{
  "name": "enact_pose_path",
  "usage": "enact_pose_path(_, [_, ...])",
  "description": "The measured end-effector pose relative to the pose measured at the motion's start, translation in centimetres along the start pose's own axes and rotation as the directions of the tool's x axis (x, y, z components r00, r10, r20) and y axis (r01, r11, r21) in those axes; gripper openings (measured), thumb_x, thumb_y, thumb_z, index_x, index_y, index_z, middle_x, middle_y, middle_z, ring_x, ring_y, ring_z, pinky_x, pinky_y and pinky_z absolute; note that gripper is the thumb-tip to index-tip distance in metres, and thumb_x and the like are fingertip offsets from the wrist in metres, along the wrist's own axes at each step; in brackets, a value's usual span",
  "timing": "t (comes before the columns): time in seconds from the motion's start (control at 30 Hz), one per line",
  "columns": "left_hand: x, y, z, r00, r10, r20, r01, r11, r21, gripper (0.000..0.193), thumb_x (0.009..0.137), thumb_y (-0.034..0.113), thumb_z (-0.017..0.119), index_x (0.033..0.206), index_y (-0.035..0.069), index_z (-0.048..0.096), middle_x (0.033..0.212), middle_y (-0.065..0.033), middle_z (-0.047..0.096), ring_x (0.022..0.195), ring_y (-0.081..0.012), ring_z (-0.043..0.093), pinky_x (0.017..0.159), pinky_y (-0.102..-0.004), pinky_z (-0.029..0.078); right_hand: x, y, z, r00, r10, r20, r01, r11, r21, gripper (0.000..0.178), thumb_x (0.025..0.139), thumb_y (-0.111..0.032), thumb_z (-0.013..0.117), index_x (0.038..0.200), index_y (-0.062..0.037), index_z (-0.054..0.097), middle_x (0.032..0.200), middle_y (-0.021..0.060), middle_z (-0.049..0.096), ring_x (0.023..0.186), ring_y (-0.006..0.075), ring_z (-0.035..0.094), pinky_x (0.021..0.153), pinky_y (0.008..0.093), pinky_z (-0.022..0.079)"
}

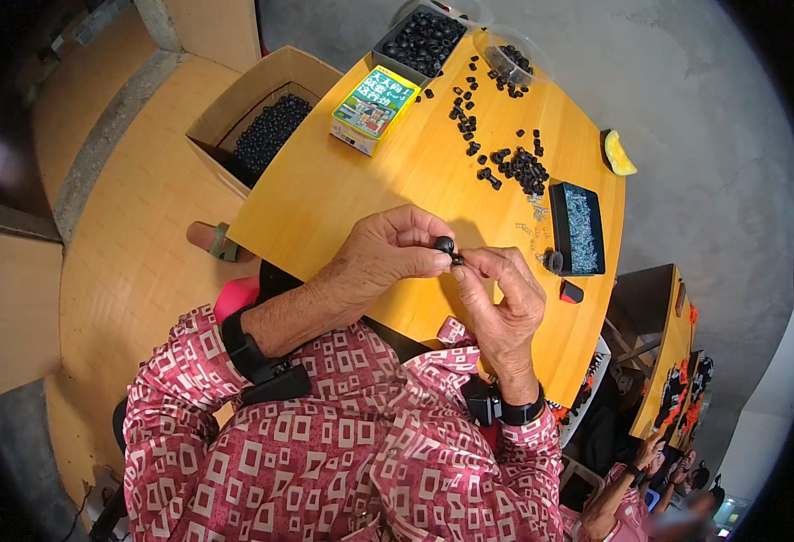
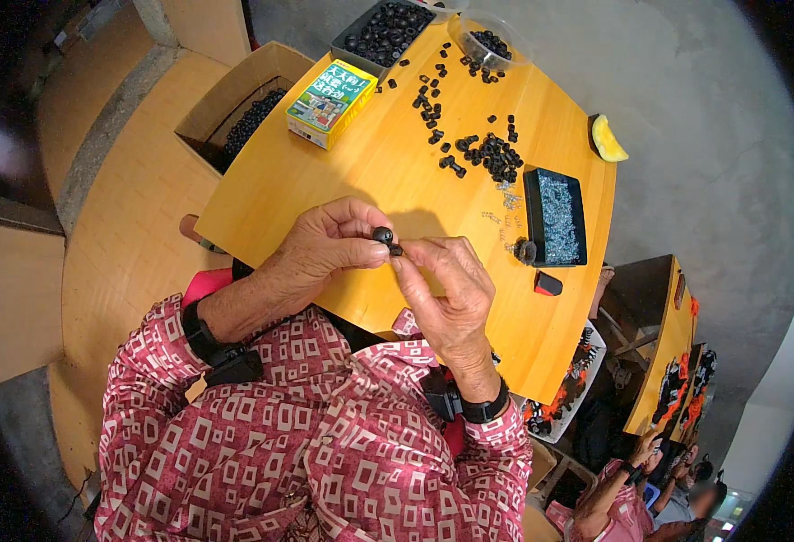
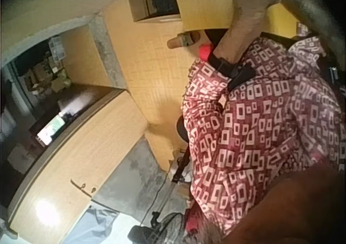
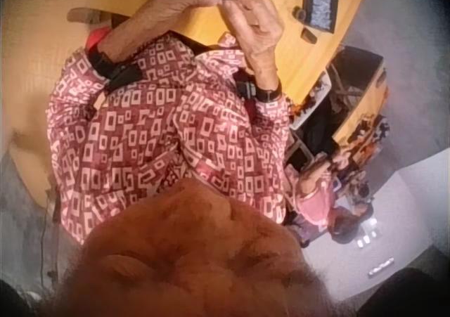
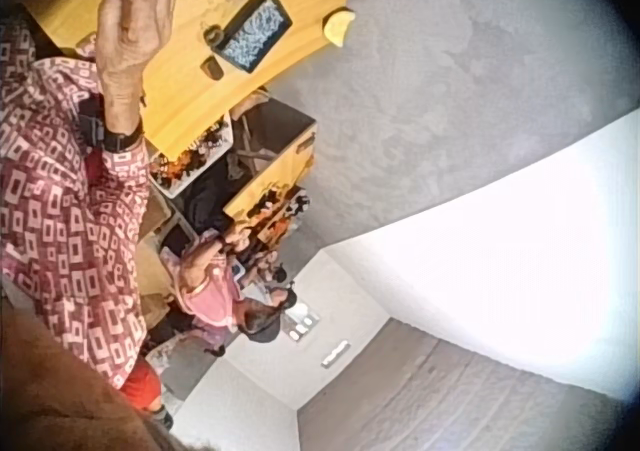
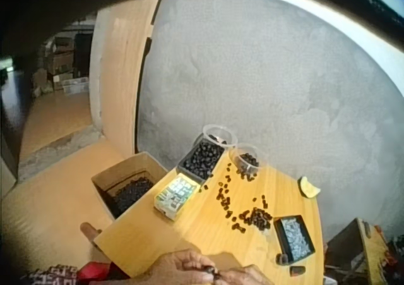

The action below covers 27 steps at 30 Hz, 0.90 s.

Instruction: The person sorts small black plastic or rubber components by hand, transferring them from a cardboard box into plastic trays on a wooden table.

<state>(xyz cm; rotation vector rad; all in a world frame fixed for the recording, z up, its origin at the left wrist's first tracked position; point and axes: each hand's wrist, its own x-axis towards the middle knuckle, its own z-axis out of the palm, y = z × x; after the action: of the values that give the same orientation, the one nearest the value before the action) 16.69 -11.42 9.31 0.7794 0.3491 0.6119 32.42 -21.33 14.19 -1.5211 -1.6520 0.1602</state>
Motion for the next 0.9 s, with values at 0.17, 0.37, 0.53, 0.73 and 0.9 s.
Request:
enact_pose_path(0.17, [0.0, -0.2, 0.0, 1.000, -0.022, -0.009, 0.022, 1.000, 0.010, 0.026, 0.085, 0.000, 0.072, 0.109, 0.004, 0.063, 0.101, -0.0029, 0.066, 0.093, -0.0098, 0.063, 0.086, -0.0235, 0.052, 0.4, -0.3, 0.0, 0.987, -0.163, 0.010, 0.163, 0.977, -0.138, 0.022, 0.074, 0.003, 0.077, 0.094, 0.0002, 0.069, 0.087, 0.0113, 0.067, 0.076, 0.0254, 0.062, 0.065, 0.0338, 0.049])
enact_pose_path(0.37, [0.2, -0.3, -0.2, 1.000, 0.003, 0.012, -0.004, 1.000, 0.023, 0.025, 0.085, 0.001, 0.072, 0.109, 0.004, 0.064, 0.100, -0.0028, 0.066, 0.092, -0.0092, 0.063, 0.085, -0.0230, 0.052, 0.4, -0.1, 0.0, 0.987, -0.161, 0.012, 0.162, 0.978, -0.135, 0.023, 0.074, 0.002, 0.077, 0.095, -0.0002, 0.068, 0.086, 0.0109, 0.067, 0.075, 0.0260, 0.062, 0.065, 0.0335, 0.049])
enact_pose_path(0.53, [0.0, -0.1, 0.0, 0.998, -0.061, -0.001, 0.061, 0.998, 0.024, 0.025, 0.087, 0.003, 0.071, 0.111, 0.002, 0.063, 0.100, -0.0042, 0.067, 0.091, -0.0114, 0.066, 0.083, -0.0233, 0.054, 0.4, -0.5, -0.6, 0.989, -0.143, 0.046, 0.149, 0.978, -0.143, 0.023, 0.074, 0.002, 0.077, 0.095, -0.0003, 0.068, 0.086, 0.0112, 0.066, 0.074, 0.0262, 0.062, 0.064, 0.0335, 0.049])
enact_pose_path(0.73, [-0.1, 0.4, 0.3, 0.990, -0.133, 0.040, 0.133, 0.991, -0.013, 0.025, 0.090, 0.005, 0.069, 0.114, 0.001, 0.062, 0.105, -0.0074, 0.067, 0.097, -0.0183, 0.070, 0.083, -0.0245, 0.057, 0.6, 0.0, -1.9, 0.986, -0.161, 0.052, 0.168, 0.970, -0.176, 0.023, 0.073, 0.003, 0.076, 0.094, -0.0003, 0.068, 0.086, 0.0116, 0.066, 0.073, 0.0258, 0.062, 0.063, 0.0336, 0.049])
enact_pose_path(0.9, [-0.5, 0.4, 0.7, 0.986, -0.163, 0.036, 0.164, 0.986, -0.027, 0.025, 0.091, 0.005, 0.067, 0.116, 0.001, 0.063, 0.108, -0.0089, 0.067, 0.098, -0.0186, 0.069, 0.086, -0.0250, 0.057, 0.6, -0.5, -2.4, 0.985, -0.147, 0.086, 0.159, 0.975, -0.156, 0.021, 0.072, 0.002, 0.077, 0.091, -0.0010, 0.068, 0.085, 0.0113, 0.066, 0.074, 0.0250, 0.063, 0.063, 0.0333, 0.050])
